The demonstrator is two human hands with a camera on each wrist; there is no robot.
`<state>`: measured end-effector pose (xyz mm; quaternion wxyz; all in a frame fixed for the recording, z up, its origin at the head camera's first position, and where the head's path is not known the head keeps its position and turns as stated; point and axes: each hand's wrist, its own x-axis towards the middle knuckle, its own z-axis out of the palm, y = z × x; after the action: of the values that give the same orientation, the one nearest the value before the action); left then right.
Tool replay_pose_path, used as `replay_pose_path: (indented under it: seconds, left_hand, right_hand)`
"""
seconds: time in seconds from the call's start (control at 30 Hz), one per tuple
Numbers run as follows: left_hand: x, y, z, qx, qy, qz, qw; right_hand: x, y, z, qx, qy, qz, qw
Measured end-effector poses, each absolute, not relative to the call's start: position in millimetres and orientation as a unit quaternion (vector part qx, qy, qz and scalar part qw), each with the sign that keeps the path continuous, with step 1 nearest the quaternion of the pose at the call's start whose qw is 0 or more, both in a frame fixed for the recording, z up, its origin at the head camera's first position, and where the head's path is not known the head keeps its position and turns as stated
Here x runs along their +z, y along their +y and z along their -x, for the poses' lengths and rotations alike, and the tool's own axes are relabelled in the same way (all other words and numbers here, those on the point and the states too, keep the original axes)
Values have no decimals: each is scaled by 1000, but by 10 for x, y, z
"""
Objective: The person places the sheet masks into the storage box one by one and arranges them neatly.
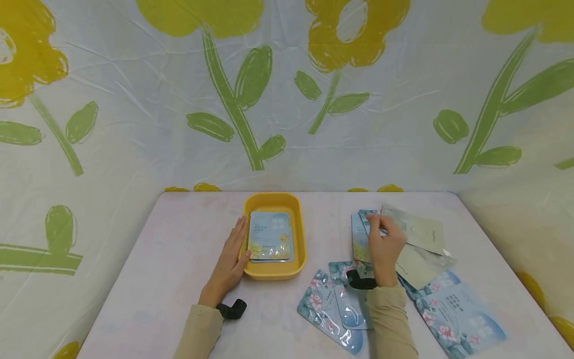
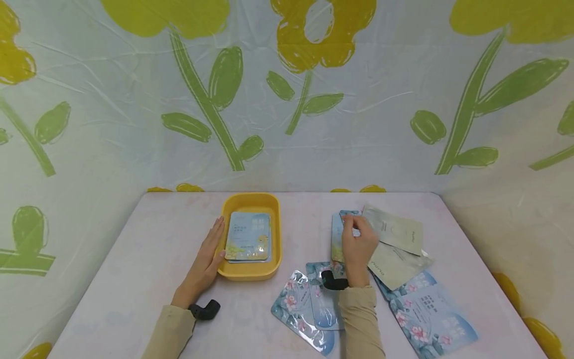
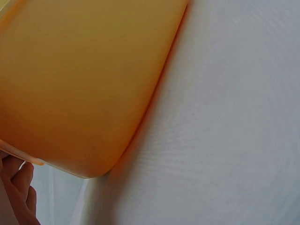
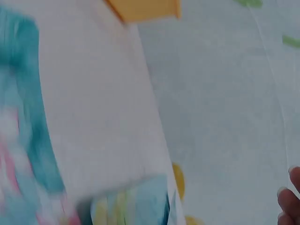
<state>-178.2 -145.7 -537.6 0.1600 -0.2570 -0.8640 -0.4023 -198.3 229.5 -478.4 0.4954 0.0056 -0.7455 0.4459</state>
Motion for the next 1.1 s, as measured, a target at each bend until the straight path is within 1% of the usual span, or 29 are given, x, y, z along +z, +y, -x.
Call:
replay_pose_path:
  seconds: [0.17,0.3,0.43,0.53,0.6,0.7,0.77,0.93,1.1]
  left_hand:
    - [-5395,-1460,1784,-401,-861,261,173]
    - [-5400,-1460,1785,-402,-860,261,171]
    - [-5394,-1455,1791,-402,-860,264,169]
    - [-5396,-1456,1792,-402,-860,265,168]
    - [-5397,-1456,1791,-401,-861,264,166]
    - [-5395,-1456,1789,-401,-863,260,163]
    - [-5389,-1456,1786,-400,-865,258,161]
    - [-5381,-1454,1784,-403,-866,253,153]
    - [-5381,-1457,1790,-404,-863,257,160]
  right_hand:
    - [-4846,2625,1949,442,-735,59,511]
    - [-4909,2863,1871,437,-743,136,489]
    - [-4930,3027,1754,468,-735,228,434]
    - [-4943,3106,1678,504,-720,293,378]
    - [-4959,3145,1640,528,-710,329,330]
    - [-4988,3198,1604,549,-705,357,272]
    - [-5009,3227,1593,552,-708,364,250]
    - [-5048,3307,1603,531,-709,383,263]
    - [-5020,3355,1590,537,-699,403,246]
